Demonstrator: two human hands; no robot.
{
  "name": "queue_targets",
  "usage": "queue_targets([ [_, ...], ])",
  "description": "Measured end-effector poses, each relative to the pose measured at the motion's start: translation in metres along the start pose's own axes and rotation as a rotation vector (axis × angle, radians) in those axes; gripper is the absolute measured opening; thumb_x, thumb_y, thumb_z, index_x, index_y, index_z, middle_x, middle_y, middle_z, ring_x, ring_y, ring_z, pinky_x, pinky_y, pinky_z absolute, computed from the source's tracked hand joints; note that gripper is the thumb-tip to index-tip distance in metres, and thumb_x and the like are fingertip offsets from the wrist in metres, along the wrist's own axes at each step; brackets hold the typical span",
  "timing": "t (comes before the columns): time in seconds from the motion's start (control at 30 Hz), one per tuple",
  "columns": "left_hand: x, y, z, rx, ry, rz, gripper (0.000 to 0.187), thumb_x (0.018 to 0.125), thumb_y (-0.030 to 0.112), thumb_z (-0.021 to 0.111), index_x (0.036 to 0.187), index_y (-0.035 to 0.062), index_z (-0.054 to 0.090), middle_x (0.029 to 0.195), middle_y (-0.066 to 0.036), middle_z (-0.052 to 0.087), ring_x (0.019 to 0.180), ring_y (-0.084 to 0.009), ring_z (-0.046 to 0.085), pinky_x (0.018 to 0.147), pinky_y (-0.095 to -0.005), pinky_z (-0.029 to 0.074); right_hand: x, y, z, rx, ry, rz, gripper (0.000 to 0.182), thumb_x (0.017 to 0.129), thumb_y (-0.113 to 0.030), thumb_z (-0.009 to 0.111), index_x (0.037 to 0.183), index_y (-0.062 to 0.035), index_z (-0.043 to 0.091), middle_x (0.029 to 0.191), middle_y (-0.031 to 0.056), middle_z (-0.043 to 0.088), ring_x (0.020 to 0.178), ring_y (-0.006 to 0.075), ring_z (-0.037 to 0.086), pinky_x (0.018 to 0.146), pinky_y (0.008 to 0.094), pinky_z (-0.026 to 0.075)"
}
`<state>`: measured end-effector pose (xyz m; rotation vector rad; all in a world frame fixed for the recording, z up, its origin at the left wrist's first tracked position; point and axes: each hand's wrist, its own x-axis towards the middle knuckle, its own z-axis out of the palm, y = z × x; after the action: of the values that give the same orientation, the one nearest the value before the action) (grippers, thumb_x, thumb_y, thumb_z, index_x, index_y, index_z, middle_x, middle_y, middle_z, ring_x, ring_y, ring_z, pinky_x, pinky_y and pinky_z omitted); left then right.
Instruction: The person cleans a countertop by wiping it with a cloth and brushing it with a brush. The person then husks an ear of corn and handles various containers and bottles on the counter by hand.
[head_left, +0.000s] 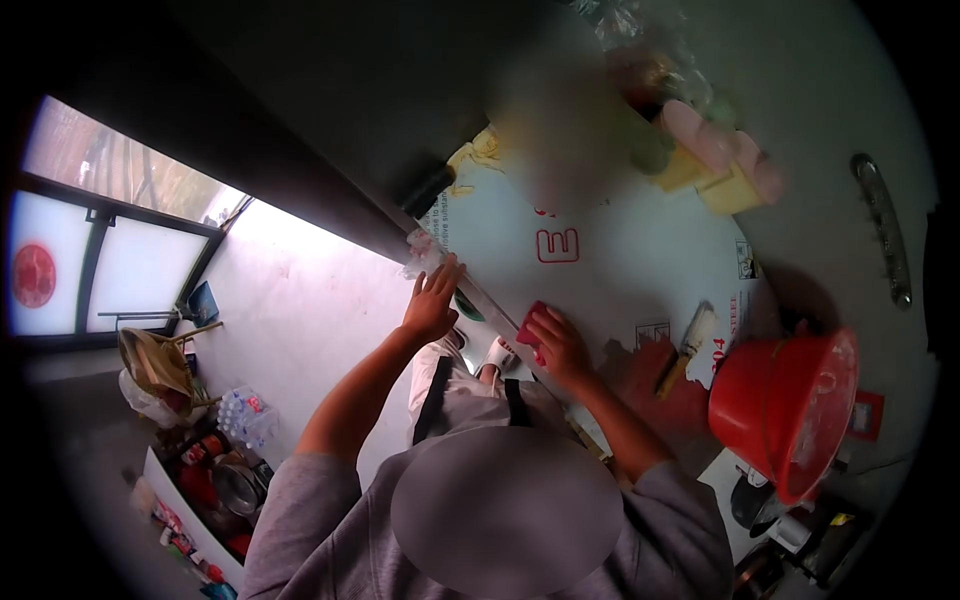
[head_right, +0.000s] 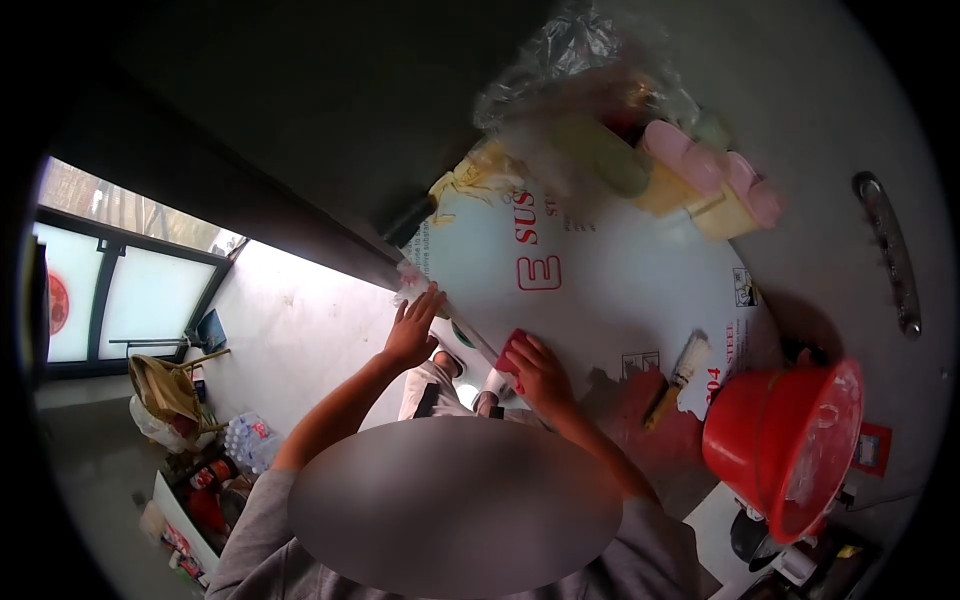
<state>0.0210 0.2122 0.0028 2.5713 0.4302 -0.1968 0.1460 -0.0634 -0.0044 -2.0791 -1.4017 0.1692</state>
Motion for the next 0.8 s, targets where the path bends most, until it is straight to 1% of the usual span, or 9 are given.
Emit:
queue_targets([
  [0.13, -0.001, 0.002, 0.000, 0.009, -0.013, -0.016, 0.090, 0.071, 0.007, 0.066, 0.151, 0.0144, 0.026, 0.161, -0.010, 0.017, 0.146, -0.0291, 0.022, 0.118, -0.0529, 0.016, 0.060, -0.003, 0.030, -0.115, 0.236, 0.130, 0.034, 0.075, -0.003, 0.066, 0.110, -0.0057, 0.066, 0.125, 0.0106, 0.059, 0.121, 0.0336, 0.052, 0.098, 0.0450, 0.046],
  [0.23, -0.003, 0.010, -0.005, 0.101, -0.011, -0.033, 0.087, 0.071, 0.009, 0.064, 0.150, 0.0120, 0.027, 0.160, -0.012, 0.018, 0.146, -0.0293, 0.021, 0.118, -0.0533, 0.015, 0.090, -0.006, 0.061, -0.120, 0.287, 0.224, 0.033, 0.077, -0.003, 0.065, 0.110, -0.0059, 0.066, 0.125, 0.0113, 0.059, 0.121, 0.0339, 0.052, 0.099, 0.0459, 0.044],
  [0.33, -0.003, 0.017, 0.011, 0.319, 0.096, -0.035, 0.086, 0.072, 0.010, 0.063, 0.150, 0.0093, 0.027, 0.159, -0.013, 0.020, 0.146, -0.0298, 0.021, 0.118, -0.0536, 0.014, 0.044, -0.010, 0.048, -0.047, 0.199, 0.151, 0.033, 0.078, -0.003, 0.064, 0.111, -0.0059, 0.066, 0.126, 0.0111, 0.059, 0.122, 0.0336, 0.052, 0.101, 0.0460, 0.043],
  [0.47, 0.000, 0.033, 0.021, 0.209, 0.187, -0.008, 0.083, 0.074, 0.010, 0.059, 0.150, 0.0086, 0.027, 0.158, -0.014, 0.023, 0.147, -0.0291, 0.020, 0.118, -0.0530, 0.013, -0.031, 0.010, 0.004, -0.039, 0.126, 0.215, 0.036, 0.078, -0.001, 0.064, 0.114, -0.0054, 0.066, 0.128, 0.0111, 0.059, 0.125, 0.0342, 0.051, 0.105, 0.0455, 0.041],
  [0.5, 0.000, 0.036, 0.022, 0.195, 0.189, 0.075, 0.082, 0.074, 0.009, 0.057, 0.150, 0.0087, 0.027, 0.157, -0.015, 0.025, 0.146, -0.0290, 0.022, 0.118, -0.0527, 0.014, -0.045, 0.024, -0.006, -0.058, 0.129, 0.257, 0.037, 0.078, 0.000, 0.063, 0.115, -0.0052, 0.066, 0.128, 0.0112, 0.059, 0.125, 0.0347, 0.050, 0.105, 0.0454, 0.041],
  [0.6, 0.001, 0.050, 0.027, 0.145, 0.114, 0.227, 0.083, 0.073, 0.008, 0.057, 0.151, 0.0087, 0.027, 0.156, -0.015, 0.028, 0.145, -0.0291, 0.025, 0.118, -0.0525, 0.016, -0.021, 0.041, -0.024, -0.155, 0.308, 0.443, 0.037, 0.078, 0.005, 0.057, 0.113, -0.0042, 0.065, 0.128, 0.0120, 0.059, 0.124, 0.0358, 0.050, 0.105, 0.0449, 0.042],
  [0.67, 0.001, 0.057, 0.033, 0.126, 0.138, 0.282, 0.076, 0.073, 0.009, 0.058, 0.146, 0.0082, 0.036, 0.152, -0.013, 0.034, 0.144, -0.0291, 0.028, 0.118, -0.0527, 0.017, -0.008, 0.030, -0.010, -0.259, 0.474, 0.492, 0.037, 0.077, 0.006, 0.056, 0.112, -0.0042, 0.066, 0.127, 0.0123, 0.059, 0.124, 0.0355, 0.051, 0.103, 0.0447, 0.043],
  [0.73, 0.005, 0.061, 0.042, 0.149, 0.148, 0.342, 0.071, 0.073, 0.009, 0.058, 0.142, 0.0079, 0.041, 0.150, -0.013, 0.038, 0.142, -0.0290, 0.030, 0.118, -0.0530, 0.018, -0.010, 0.005, 0.002, -0.041, 0.227, 0.534, 0.034, 0.076, 0.003, 0.059, 0.108, -0.0043, 0.066, 0.122, 0.0116, 0.061, 0.123, 0.0331, 0.052, 0.099, 0.0424, 0.044],
  [0.8, 0.006, 0.065, 0.041, 0.139, 0.134, 0.389, 0.065, 0.074, 0.011, 0.059, 0.137, 0.0100, 0.047, 0.143, -0.013, 0.045, 0.138, -0.0292, 0.036, 0.118, -0.0528, 0.018, -0.032, -0.019, 0.016, -0.122, 0.281, 0.305, 0.034, 0.075, 0.000, 0.062, 0.109, -0.0050, 0.067, 0.123, 0.0103, 0.061, 0.122, 0.0315, 0.053, 0.098, 0.0417, 0.044],
])
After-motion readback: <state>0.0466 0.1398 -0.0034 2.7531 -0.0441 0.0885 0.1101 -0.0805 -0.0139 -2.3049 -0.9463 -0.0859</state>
